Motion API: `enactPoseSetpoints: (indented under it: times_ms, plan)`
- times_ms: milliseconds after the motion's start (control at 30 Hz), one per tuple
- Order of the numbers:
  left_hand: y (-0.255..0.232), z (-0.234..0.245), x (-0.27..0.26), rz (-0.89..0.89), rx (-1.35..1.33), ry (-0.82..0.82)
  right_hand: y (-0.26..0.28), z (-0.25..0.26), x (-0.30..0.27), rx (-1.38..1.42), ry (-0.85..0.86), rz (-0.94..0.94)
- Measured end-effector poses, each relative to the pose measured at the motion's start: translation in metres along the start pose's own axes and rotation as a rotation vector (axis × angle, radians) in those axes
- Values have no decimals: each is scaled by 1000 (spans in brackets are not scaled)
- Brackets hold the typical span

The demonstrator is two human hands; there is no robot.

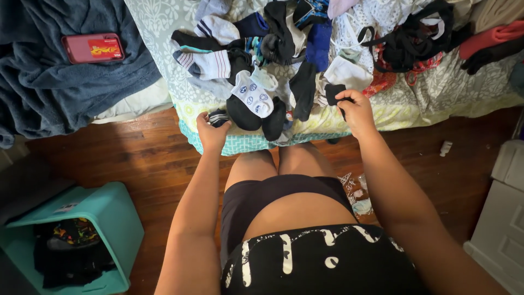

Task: The person sits on a bed and sorts a pile of socks, pairing and folding them by hand. They place the folded pairs into a nearby drawer repeatedly throughout the clip.

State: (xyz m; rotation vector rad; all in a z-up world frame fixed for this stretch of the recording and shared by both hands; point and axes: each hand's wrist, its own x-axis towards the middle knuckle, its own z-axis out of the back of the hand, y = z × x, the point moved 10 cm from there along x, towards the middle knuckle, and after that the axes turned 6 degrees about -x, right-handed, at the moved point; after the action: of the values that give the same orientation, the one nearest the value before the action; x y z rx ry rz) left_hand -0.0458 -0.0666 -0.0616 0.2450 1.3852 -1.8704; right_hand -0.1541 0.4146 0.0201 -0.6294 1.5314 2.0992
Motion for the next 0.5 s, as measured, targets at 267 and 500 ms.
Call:
enactPoseSetpoints:
  times_ms: [267,500]
  plan:
    - [-2,-6,-1,47,-195,10,122,2,-34,-848,-481,832]
    - [-92,8,-20,-474,134,-298,77,-73,69,-866,-189,163]
